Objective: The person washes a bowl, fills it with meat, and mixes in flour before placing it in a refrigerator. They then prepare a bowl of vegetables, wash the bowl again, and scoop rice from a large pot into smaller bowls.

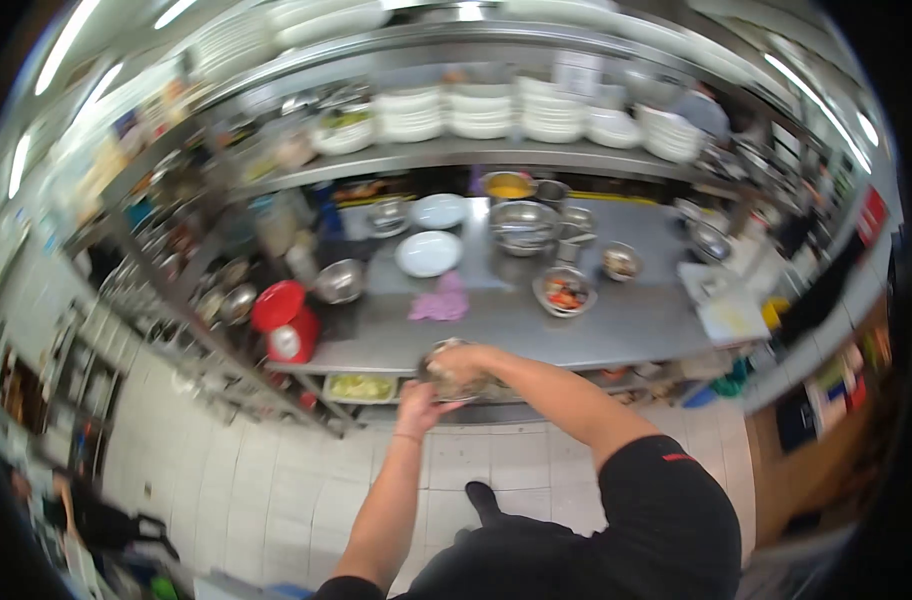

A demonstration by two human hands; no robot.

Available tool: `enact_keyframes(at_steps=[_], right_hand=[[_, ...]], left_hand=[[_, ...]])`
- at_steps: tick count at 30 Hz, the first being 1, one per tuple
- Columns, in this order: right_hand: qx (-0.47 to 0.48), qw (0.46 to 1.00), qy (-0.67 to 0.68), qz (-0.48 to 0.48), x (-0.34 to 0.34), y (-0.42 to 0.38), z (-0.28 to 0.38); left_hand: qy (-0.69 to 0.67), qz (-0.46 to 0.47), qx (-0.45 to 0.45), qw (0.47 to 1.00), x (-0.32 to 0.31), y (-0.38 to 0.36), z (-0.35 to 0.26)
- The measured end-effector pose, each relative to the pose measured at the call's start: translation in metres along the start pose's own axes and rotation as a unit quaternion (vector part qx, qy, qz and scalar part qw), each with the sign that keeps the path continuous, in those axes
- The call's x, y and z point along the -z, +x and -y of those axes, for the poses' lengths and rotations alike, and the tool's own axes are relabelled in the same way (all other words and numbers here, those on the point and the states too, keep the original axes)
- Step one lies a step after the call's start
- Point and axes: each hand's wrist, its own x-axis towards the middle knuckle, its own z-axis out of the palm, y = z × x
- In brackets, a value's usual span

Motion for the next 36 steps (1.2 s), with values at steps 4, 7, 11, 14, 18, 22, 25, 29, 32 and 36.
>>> enact_keyframes(at_steps=[4,7,11,14,18,22,25,29,32,36], right_hand=[[-0.114,0.982,0.134,0.065,0.039,-0.009,0.006],[-0.079,0.991,0.066,0.089,0.008,-0.019,0.01],[-0.032,0.986,0.059,0.155,-0.005,-0.008,-0.018],[-0.081,0.996,-0.04,-0.013,0.019,-0.008,-0.022],[-0.148,0.979,-0.087,-0.109,0.02,0.02,-0.041],[-0.197,0.976,-0.051,-0.078,0.033,0.039,-0.049],[-0.098,0.995,-0.021,-0.016,0.03,0.058,-0.068],[-0.077,0.993,0.074,0.059,0.038,0.058,-0.076],[-0.082,0.996,-0.009,0.034,-0.001,0.061,-0.082],[-0.095,0.994,0.043,-0.016,-0.059,0.08,-0.095]], left_hand=[[0.032,-0.071,0.025,0.997,-0.013,0.002,-0.011],[0.101,-0.115,0.008,0.988,-0.033,-0.001,-0.013],[0.088,-0.099,0.056,0.99,-0.025,0.02,-0.002],[0.057,-0.093,0.002,0.994,-0.032,0.031,-0.003],[0.051,-0.111,-0.027,0.992,-0.042,0.051,-0.019],[0.053,-0.101,-0.022,0.993,-0.039,0.071,-0.029],[0.042,-0.082,-0.012,0.996,-0.027,0.082,-0.036],[0.035,-0.07,0.006,0.997,0.009,0.106,-0.032],[0.075,-0.094,0.014,0.993,0.032,0.115,-0.027],[0.092,0.042,0.053,0.993,0.052,0.117,-0.029]])
